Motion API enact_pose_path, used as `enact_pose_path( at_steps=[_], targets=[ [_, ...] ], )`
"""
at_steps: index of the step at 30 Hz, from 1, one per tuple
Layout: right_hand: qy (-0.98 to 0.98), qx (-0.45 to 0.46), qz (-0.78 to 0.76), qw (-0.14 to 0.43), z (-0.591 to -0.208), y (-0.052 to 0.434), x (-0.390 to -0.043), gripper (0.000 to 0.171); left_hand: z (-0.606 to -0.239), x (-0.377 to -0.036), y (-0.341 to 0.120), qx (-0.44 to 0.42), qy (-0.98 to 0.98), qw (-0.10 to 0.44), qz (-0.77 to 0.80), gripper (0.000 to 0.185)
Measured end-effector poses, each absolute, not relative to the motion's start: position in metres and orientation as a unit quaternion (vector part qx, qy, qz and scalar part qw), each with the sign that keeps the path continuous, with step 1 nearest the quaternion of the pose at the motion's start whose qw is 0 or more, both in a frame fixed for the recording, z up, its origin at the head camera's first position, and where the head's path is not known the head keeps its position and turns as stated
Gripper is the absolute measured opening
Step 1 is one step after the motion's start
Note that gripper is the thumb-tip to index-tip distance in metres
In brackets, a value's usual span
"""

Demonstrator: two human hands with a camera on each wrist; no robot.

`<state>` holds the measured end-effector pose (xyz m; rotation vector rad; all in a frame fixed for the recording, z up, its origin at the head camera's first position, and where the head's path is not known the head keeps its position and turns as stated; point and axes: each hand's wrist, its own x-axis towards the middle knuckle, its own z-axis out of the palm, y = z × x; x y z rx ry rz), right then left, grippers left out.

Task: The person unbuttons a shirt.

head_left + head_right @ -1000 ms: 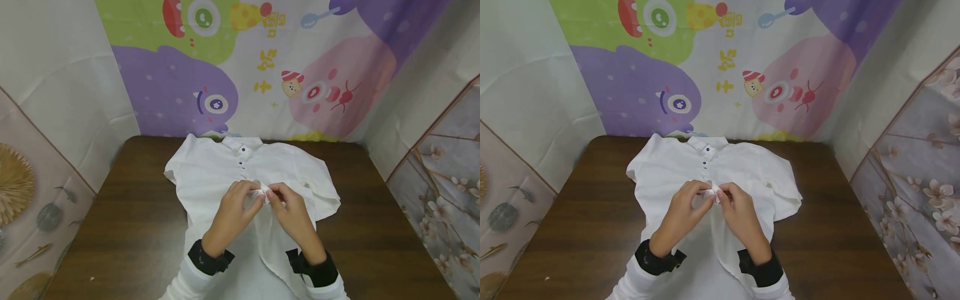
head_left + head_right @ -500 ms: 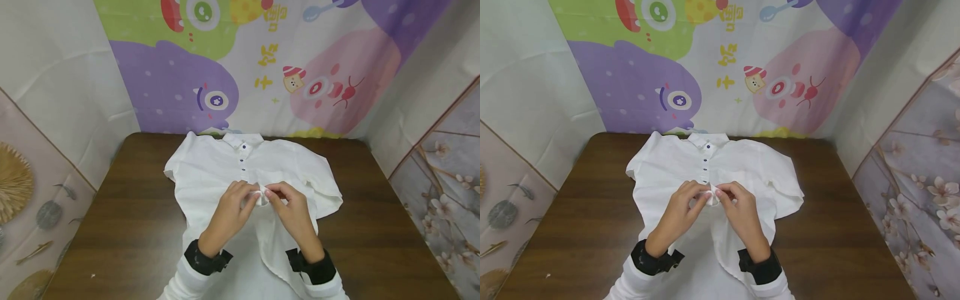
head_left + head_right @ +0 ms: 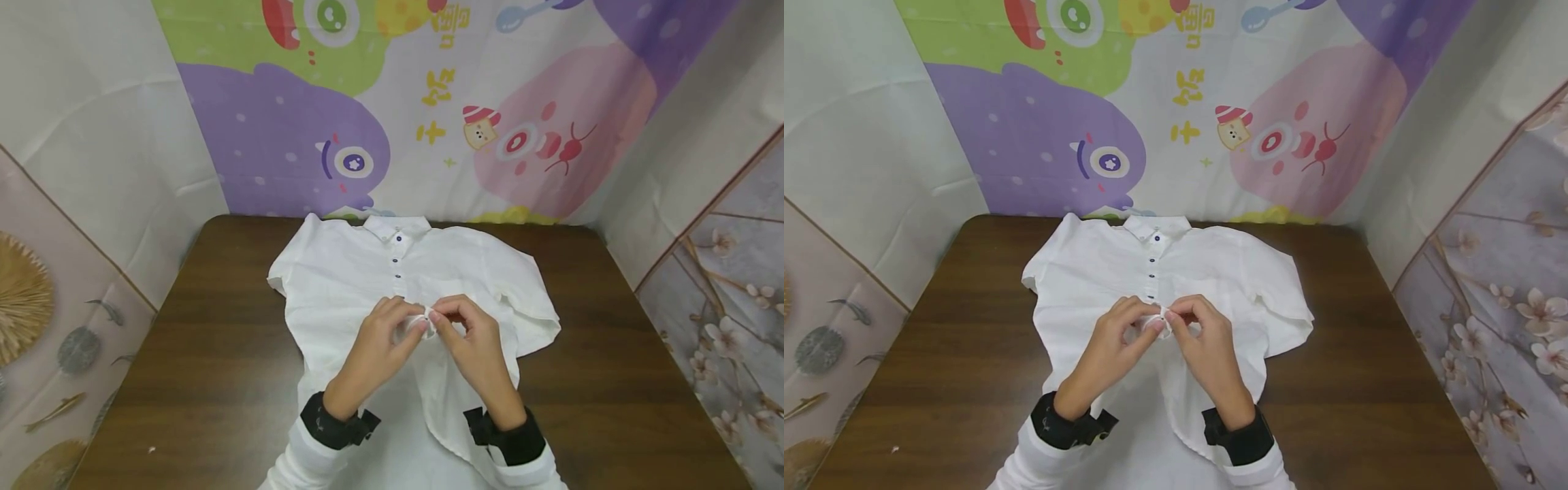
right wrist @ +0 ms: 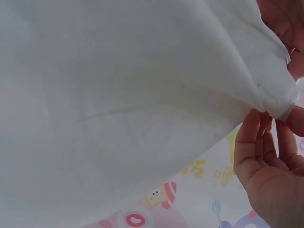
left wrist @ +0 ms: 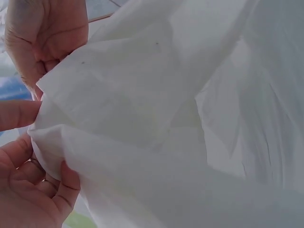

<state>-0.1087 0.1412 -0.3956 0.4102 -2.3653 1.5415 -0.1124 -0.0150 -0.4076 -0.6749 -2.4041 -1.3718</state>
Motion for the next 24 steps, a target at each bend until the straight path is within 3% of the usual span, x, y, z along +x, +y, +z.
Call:
enact_pose_path(
  at_steps=[14,24],
  targets=[
    [-0.824,0.083,0.549,0.117,-0.400,0.141,-0.108,0.011,-0.417,-0.113,-0.020,-0.216,-0.805,0.130,-0.538,0.012],
    [-0.852,0.108,0.503,0.093,-0.412,0.157,-0.103,0.010,-0.422,-0.107,-0.038,-0.215,-0.814,0.101,-0.530,0.008]
  ],
)
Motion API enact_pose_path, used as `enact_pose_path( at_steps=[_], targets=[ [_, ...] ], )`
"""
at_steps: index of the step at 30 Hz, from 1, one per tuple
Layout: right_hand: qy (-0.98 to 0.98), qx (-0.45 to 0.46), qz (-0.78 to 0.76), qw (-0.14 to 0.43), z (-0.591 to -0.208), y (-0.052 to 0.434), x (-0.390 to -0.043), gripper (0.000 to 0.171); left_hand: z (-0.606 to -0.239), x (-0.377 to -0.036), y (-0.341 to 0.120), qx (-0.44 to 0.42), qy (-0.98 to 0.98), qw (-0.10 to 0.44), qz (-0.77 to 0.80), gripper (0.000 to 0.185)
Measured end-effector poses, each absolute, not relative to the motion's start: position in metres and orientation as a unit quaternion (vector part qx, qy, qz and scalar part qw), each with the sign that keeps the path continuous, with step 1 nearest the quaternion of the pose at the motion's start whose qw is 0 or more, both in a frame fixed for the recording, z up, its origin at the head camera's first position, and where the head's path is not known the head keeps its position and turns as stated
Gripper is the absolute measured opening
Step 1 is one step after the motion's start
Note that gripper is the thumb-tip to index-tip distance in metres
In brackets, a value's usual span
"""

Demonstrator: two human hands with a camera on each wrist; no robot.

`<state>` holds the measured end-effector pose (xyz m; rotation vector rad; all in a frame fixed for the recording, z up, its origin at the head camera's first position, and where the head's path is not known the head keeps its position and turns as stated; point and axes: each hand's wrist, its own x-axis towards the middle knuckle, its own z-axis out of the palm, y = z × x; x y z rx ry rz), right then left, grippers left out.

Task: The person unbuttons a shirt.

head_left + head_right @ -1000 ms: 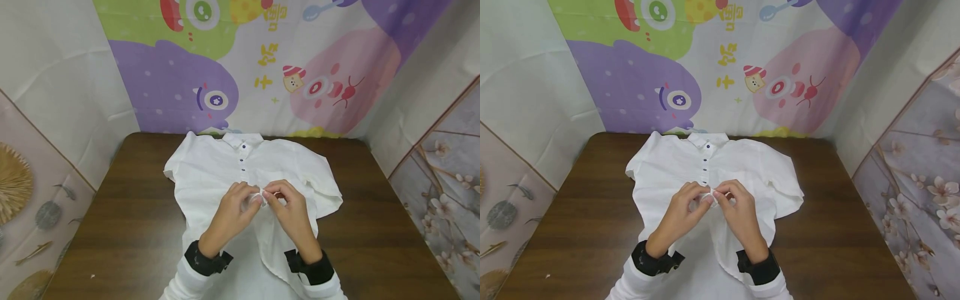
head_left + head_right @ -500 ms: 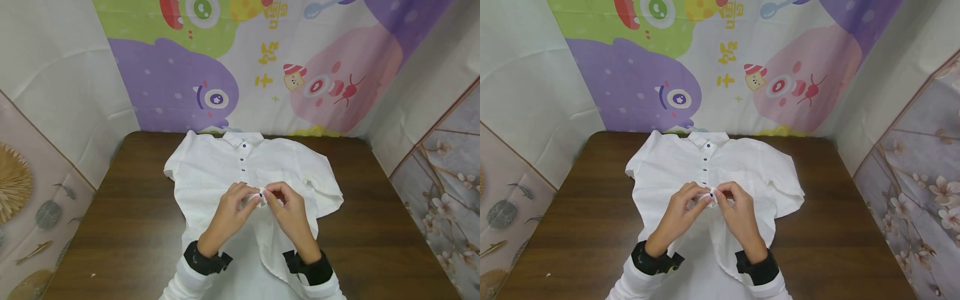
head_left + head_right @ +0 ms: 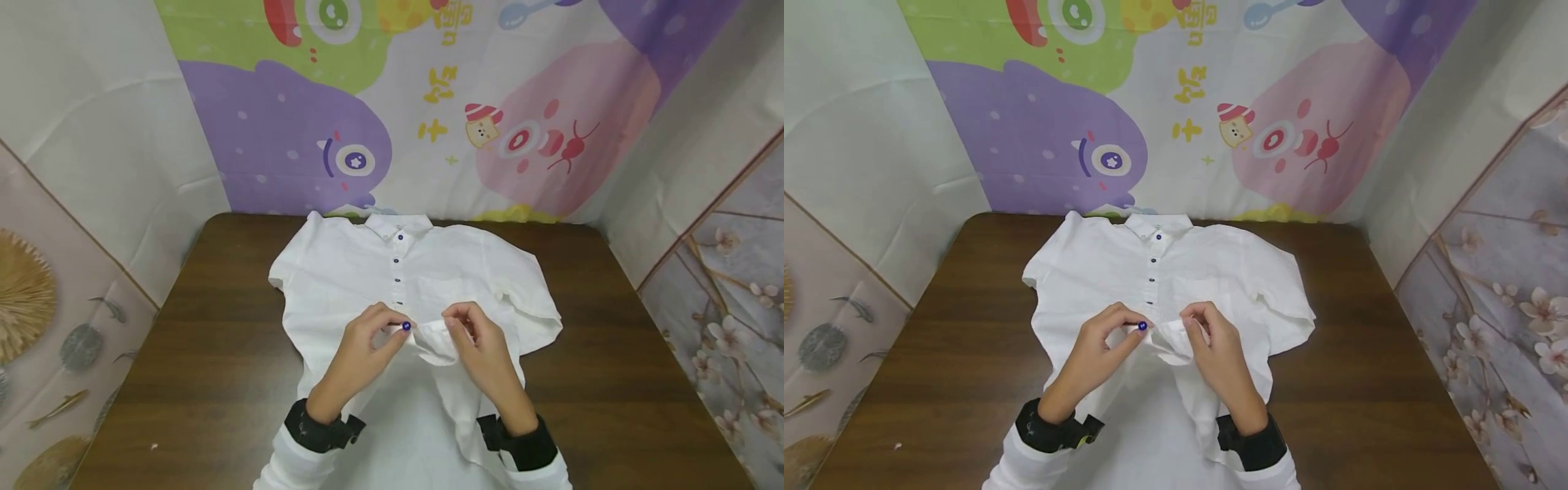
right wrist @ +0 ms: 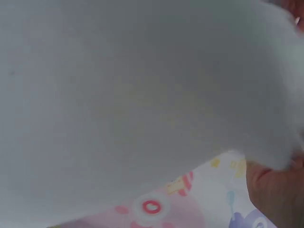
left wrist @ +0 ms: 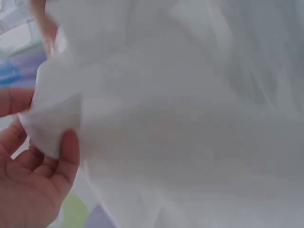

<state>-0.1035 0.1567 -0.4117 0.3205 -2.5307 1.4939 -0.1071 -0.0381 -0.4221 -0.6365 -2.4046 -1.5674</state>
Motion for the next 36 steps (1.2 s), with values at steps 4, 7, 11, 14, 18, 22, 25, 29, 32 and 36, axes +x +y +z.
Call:
enact_pose_path(
  at_steps=[4,7,11,14,18,22,25,29,32,36],
  targets=[
    [-0.880,0.119,0.457,0.060,-0.423,0.168,-0.099,0.013,-0.433,-0.101,-0.051,-0.222,-0.816,0.076,-0.528,0.008],
    [-0.894,0.140,0.426,0.004,-0.434,0.175,-0.096,0.018,-0.443,-0.095,-0.060,-0.231,-0.819,0.046,-0.523,0.008],
    [-0.915,0.163,0.361,-0.075,-0.451,0.180,-0.092,0.013,-0.458,-0.088,-0.070,-0.233,-0.825,-0.010,-0.515,0.009],
    [-0.926,0.154,0.316,-0.137,-0.462,0.181,-0.091,0.011,-0.471,-0.083,-0.075,-0.232,-0.831,-0.055,-0.503,0.010],
    [-0.921,0.135,0.301,-0.209,-0.474,0.177,-0.088,0.023,-0.487,-0.075,-0.077,-0.232,-0.831,-0.094,-0.496,0.011],
    [-0.926,0.156,0.297,-0.175,-0.481,0.163,-0.086,0.041,-0.502,-0.067,-0.079,-0.245,-0.821,-0.096,-0.506,0.012],
    [-0.934,0.176,0.288,-0.117,-0.483,0.146,-0.087,0.052,-0.507,-0.063,-0.080,-0.251,-0.819,-0.088,-0.509,0.012],
    [-0.946,0.191,0.253,-0.073,-0.485,0.126,-0.091,0.042,-0.505,-0.060,-0.079,-0.253,-0.816,-0.076,-0.515,0.014],
    [-0.957,0.197,0.209,-0.042,-0.488,0.116,-0.094,0.027,-0.502,-0.059,-0.079,-0.260,-0.810,-0.064,-0.522,0.016],
    [-0.965,0.203,0.166,-0.006,-0.490,0.109,-0.096,0.014,-0.500,-0.058,-0.081,-0.265,-0.808,-0.053,-0.523,0.015]
  ],
)
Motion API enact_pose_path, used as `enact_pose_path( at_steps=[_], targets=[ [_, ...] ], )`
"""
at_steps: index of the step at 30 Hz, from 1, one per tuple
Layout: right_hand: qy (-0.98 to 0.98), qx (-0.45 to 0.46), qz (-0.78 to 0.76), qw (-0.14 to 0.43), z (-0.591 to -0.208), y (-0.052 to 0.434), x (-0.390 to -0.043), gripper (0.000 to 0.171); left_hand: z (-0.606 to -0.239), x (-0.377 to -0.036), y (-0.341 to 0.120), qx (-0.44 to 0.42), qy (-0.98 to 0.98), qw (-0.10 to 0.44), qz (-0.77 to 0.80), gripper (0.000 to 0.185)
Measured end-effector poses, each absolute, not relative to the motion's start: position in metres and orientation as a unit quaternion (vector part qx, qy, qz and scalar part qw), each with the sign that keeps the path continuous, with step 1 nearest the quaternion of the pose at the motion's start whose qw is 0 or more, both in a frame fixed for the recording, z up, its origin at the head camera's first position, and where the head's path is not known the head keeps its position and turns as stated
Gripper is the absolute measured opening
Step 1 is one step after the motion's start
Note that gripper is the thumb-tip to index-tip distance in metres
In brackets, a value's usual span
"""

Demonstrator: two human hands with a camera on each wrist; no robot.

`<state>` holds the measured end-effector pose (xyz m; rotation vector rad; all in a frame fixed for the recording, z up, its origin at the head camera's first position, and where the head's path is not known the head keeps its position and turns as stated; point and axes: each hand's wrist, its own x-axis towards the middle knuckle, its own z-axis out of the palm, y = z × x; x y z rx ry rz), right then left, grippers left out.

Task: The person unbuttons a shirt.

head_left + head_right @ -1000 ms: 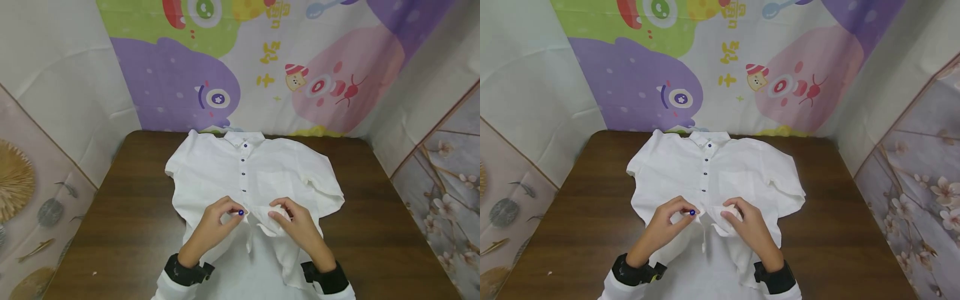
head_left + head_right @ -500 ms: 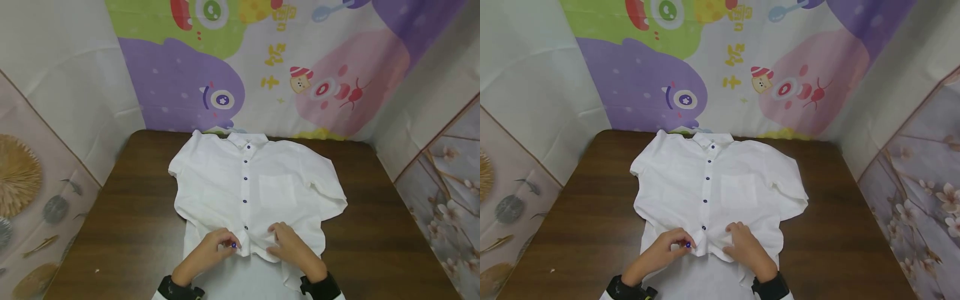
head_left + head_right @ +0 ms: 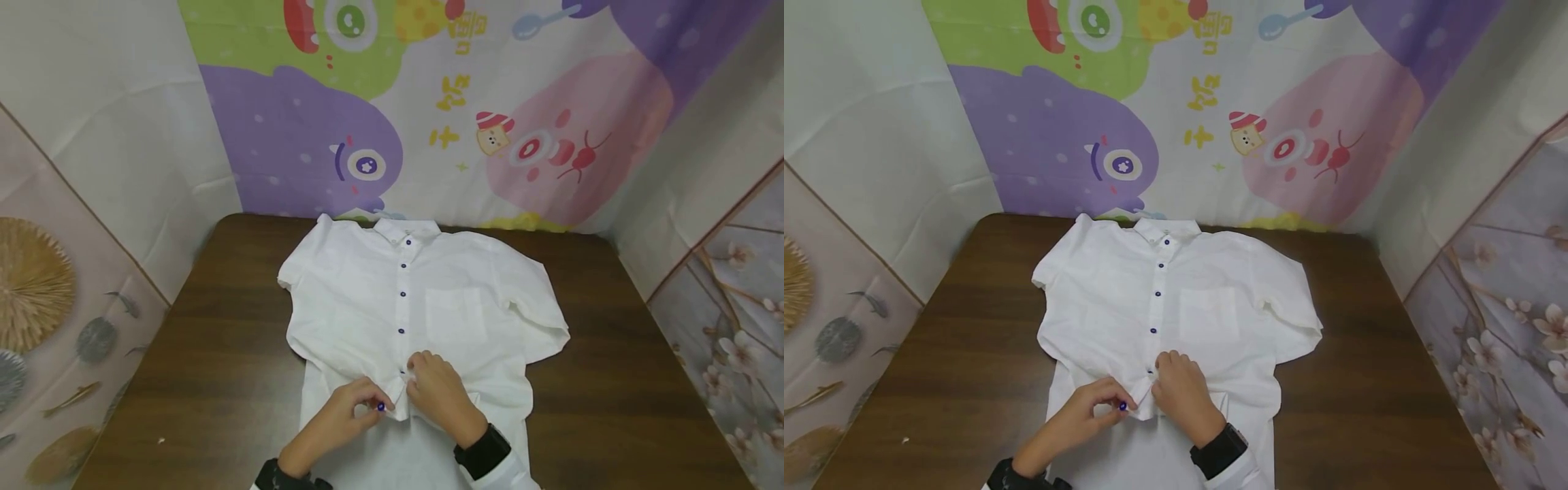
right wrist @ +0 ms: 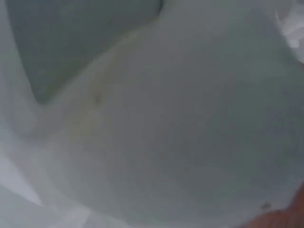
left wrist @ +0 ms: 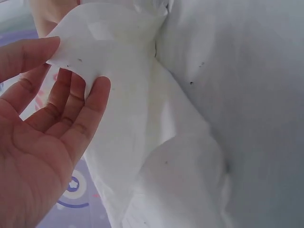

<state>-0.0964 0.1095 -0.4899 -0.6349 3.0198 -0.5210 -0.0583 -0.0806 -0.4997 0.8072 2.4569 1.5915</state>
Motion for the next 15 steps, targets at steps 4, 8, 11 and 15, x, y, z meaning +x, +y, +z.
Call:
enact_pose_path(
  at_steps=[4,8,11,15],
  targets=[
    [0.968,-0.203,-0.147,0.023,-0.488,0.108,-0.096,0.008,-0.501,-0.058,-0.082,0.271,0.806,0.029,0.526,0.017],
    [0.967,-0.212,-0.133,0.042,-0.481,0.110,-0.098,0.008,-0.497,-0.059,-0.082,0.268,0.800,0.014,0.537,0.019],
    [0.966,-0.213,-0.141,0.023,-0.472,0.112,-0.102,0.009,-0.491,-0.062,-0.082,0.258,0.800,0.012,0.541,0.023],
    [0.966,-0.199,-0.166,-0.004,-0.459,0.117,-0.111,0.009,-0.481,-0.069,-0.081,0.250,0.802,0.001,0.542,0.032]
  ],
)
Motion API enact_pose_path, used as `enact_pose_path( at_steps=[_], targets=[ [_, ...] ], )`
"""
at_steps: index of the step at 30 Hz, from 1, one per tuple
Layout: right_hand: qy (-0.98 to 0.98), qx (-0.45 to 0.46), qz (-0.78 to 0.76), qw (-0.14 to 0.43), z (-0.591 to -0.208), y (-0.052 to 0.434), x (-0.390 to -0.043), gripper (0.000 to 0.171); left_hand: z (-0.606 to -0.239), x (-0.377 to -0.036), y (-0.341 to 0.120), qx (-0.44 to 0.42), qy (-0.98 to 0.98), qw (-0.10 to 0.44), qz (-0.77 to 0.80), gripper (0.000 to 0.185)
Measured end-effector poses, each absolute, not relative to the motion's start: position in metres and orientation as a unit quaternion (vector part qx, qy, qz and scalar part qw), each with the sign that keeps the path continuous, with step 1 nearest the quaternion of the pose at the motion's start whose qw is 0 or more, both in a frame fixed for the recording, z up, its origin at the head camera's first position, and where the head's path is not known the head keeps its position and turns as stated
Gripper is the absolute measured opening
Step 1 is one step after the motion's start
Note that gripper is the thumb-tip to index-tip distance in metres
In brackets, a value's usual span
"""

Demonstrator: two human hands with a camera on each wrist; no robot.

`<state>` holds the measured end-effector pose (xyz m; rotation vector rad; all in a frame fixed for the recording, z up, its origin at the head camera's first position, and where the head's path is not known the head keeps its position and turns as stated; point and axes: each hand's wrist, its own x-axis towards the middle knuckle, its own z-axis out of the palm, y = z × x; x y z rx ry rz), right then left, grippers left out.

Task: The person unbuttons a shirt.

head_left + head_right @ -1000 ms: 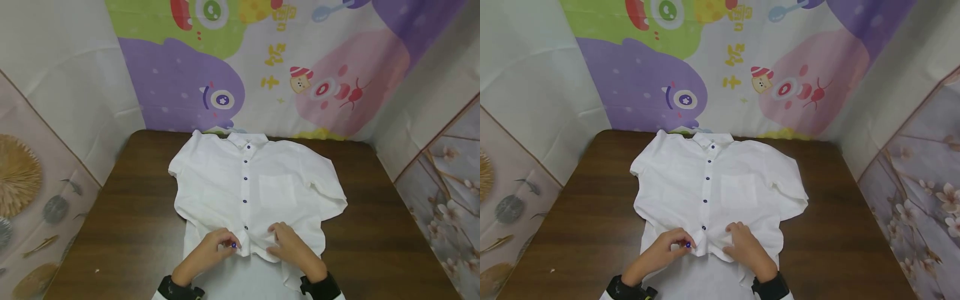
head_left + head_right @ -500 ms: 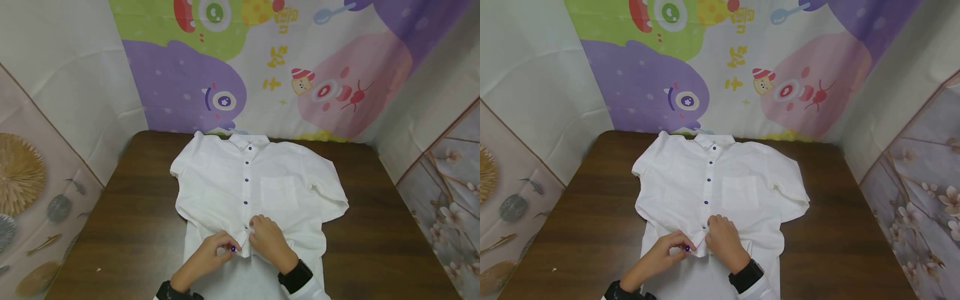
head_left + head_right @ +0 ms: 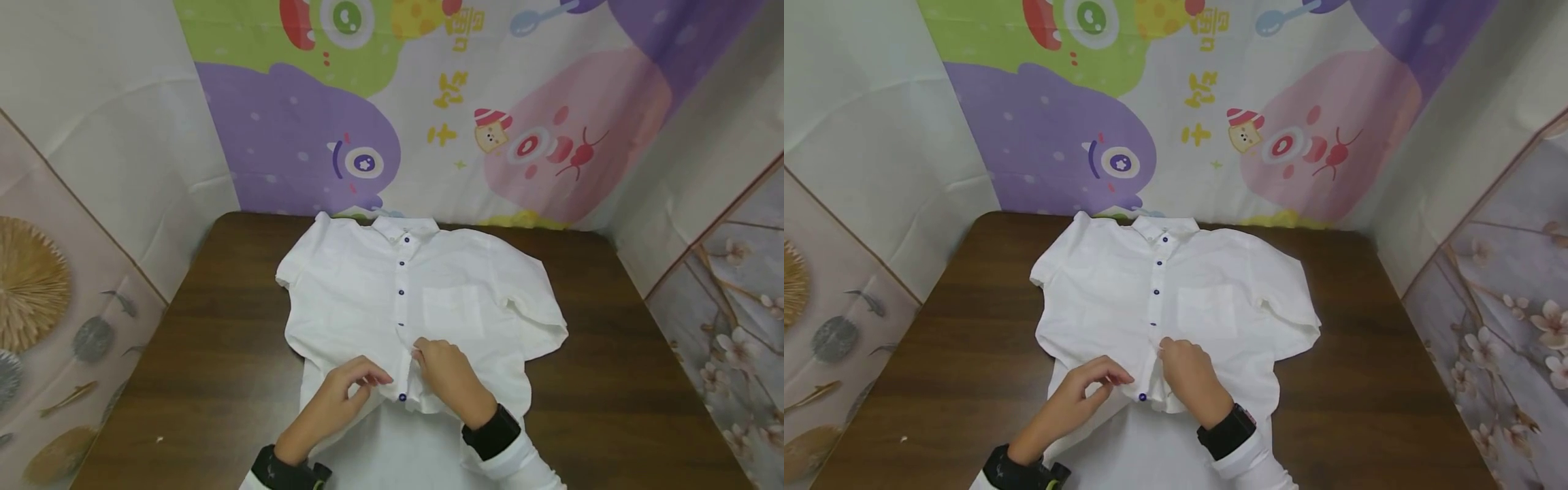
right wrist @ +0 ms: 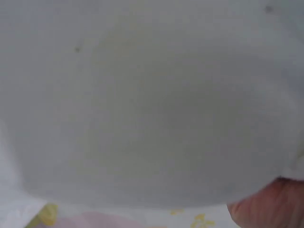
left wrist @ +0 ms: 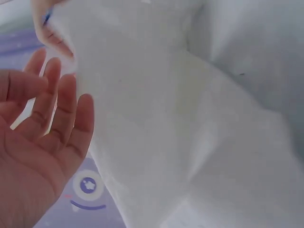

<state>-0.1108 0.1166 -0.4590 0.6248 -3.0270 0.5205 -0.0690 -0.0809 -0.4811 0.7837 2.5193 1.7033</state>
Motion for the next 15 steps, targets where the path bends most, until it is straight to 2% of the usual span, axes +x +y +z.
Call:
enact_pose_path(
  at_steps=[4,11,15],
  targets=[
    [-0.961,0.198,0.189,0.030,-0.446,0.121,-0.118,0.011,-0.471,-0.079,-0.077,0.232,0.813,-0.032,0.534,0.033],
    [-0.944,0.206,0.239,0.100,-0.426,0.127,-0.126,0.009,-0.450,-0.102,-0.058,0.201,0.842,-0.118,0.486,0.015],
    [-0.935,0.191,0.276,0.117,-0.414,0.128,-0.127,0.011,-0.434,-0.115,-0.045,0.191,0.858,-0.141,0.456,0.022]
  ],
)
